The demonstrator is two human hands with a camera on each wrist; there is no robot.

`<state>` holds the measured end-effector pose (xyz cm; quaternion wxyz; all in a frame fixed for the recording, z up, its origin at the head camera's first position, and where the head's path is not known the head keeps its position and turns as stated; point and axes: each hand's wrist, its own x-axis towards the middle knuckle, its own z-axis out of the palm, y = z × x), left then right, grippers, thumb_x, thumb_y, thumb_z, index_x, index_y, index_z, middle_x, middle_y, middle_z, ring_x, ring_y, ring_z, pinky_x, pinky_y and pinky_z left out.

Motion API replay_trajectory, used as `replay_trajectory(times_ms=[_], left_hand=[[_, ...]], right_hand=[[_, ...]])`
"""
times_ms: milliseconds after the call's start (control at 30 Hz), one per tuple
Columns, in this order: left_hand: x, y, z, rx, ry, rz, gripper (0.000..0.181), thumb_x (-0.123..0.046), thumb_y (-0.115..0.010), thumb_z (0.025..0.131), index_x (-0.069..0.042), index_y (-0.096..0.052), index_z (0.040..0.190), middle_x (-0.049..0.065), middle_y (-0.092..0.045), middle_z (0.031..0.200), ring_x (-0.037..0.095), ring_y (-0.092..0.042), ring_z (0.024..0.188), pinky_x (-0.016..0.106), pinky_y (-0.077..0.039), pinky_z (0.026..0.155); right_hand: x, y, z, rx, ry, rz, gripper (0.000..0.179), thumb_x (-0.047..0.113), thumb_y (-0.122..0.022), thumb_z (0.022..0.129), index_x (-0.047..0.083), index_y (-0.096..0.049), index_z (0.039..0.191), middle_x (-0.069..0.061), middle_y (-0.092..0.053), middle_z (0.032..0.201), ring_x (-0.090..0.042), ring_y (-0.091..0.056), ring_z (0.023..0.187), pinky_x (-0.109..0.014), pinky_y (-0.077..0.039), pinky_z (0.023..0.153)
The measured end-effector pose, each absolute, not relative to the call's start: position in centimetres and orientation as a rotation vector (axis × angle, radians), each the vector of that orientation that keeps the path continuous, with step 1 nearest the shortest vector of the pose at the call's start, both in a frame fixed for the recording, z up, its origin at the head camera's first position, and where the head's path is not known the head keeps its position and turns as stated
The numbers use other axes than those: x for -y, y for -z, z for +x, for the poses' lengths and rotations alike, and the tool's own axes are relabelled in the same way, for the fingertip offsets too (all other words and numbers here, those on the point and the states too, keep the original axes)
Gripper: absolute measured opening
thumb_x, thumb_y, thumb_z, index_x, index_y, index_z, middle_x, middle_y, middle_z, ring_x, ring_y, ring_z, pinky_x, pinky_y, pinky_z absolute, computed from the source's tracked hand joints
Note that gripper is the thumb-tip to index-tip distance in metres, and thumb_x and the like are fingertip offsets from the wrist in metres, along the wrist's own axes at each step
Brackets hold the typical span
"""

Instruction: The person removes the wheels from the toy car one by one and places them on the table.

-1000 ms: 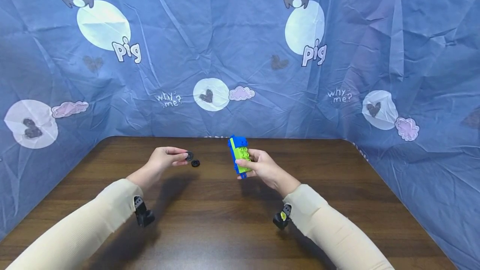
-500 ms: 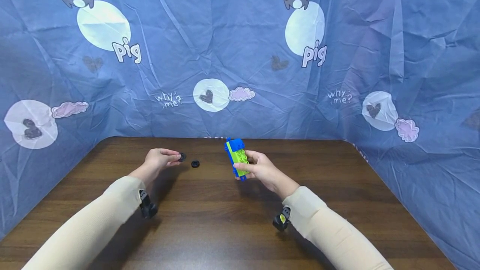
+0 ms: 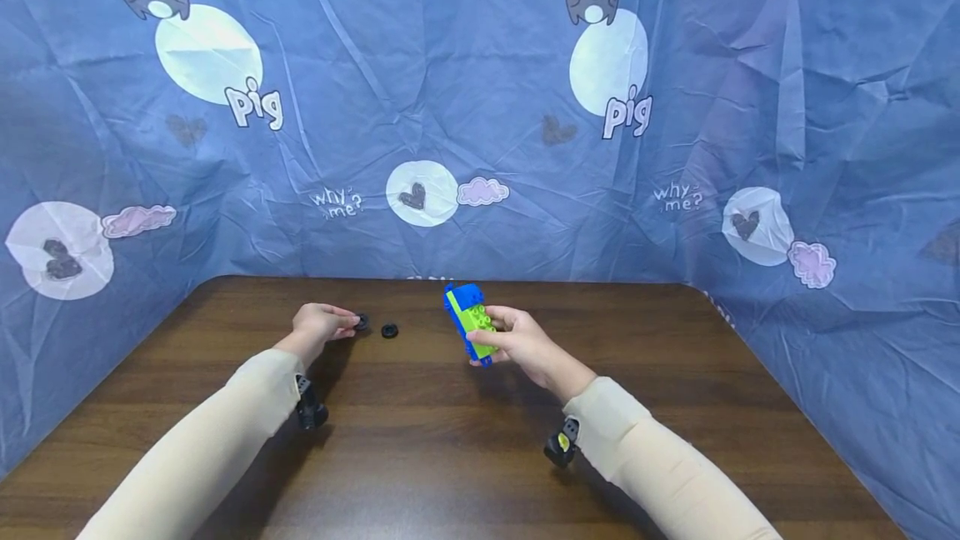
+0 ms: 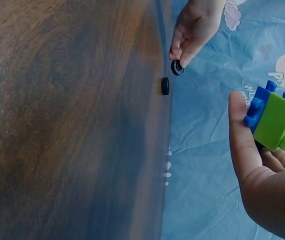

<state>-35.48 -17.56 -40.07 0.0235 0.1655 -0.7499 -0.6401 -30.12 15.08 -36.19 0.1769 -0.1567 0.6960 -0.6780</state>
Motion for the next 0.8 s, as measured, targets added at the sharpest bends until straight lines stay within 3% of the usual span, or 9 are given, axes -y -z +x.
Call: replay_trajectory(times_ms=[300,400,500,567,633,800], left_hand=[[17.38,40.49,-36.14,2.447,1.777,0.643,0.016,0.005,-0.074,0.079,0.012,-0.072,0.093,0.020,-0.074,0.089,0.004,-0.061,0.048,0.023,-0.059,0.062],[17.26,40.37,-36.08,2.466,1.732,0.677,0.018,0.005,-0.076,0.076,0.012,-0.072,0.093,0.018,-0.073,0.075,0.004,-0.061,0.045,0.023,-0.058,0.060],[17.06,40.06,-36.08,2.531,1.619,0.727,0.025,0.001,-0.079,0.073,0.011,-0.072,0.095,0.009,-0.069,0.062,0.005,-0.061,0.044,0.024,-0.059,0.066],[16.99,39.88,-36.07,2.575,1.546,0.743,0.028,-0.001,-0.081,0.072,0.011,-0.072,0.096,0.005,-0.065,0.060,0.005,-0.061,0.045,0.025,-0.059,0.070],[16.93,39.80,-36.03,2.593,1.502,0.762,0.031,-0.003,-0.082,0.071,0.010,-0.071,0.096,0.009,-0.068,0.064,0.005,-0.061,0.045,0.026,-0.059,0.073],[16.90,39.98,-36.08,2.525,1.586,0.767,0.026,0.000,-0.082,0.071,0.008,-0.073,0.094,0.006,-0.069,0.059,0.004,-0.059,0.042,0.022,-0.058,0.062]], right_hand=[[-15.35,36.34,-30.23,-1.934,1.926,-0.483,0.057,0.002,-0.061,0.091,-0.012,-0.036,0.140,-0.035,-0.052,0.131,-0.018,-0.067,0.095,-0.045,-0.058,0.082],[-15.43,36.44,-30.30,-1.933,1.922,-0.493,0.055,0.002,-0.060,0.092,-0.012,-0.035,0.140,-0.034,-0.053,0.131,-0.018,-0.067,0.097,-0.046,-0.058,0.083],[-15.49,36.47,-30.33,-1.932,1.916,-0.493,0.055,0.002,-0.059,0.093,-0.012,-0.035,0.140,-0.033,-0.055,0.129,-0.018,-0.067,0.096,-0.047,-0.058,0.083],[-15.50,36.46,-30.34,-1.933,1.911,-0.490,0.055,0.003,-0.059,0.092,-0.012,-0.035,0.140,-0.030,-0.058,0.126,-0.018,-0.067,0.096,-0.047,-0.058,0.083],[-15.50,36.48,-30.31,-1.930,1.907,-0.490,0.056,0.004,-0.059,0.092,-0.012,-0.035,0.140,-0.025,-0.062,0.123,-0.018,-0.067,0.095,-0.047,-0.058,0.083],[-15.59,36.54,-30.26,-1.915,1.906,-0.510,0.055,0.004,-0.059,0.093,-0.014,-0.035,0.139,-0.021,-0.065,0.120,-0.018,-0.067,0.094,-0.046,-0.058,0.083]])
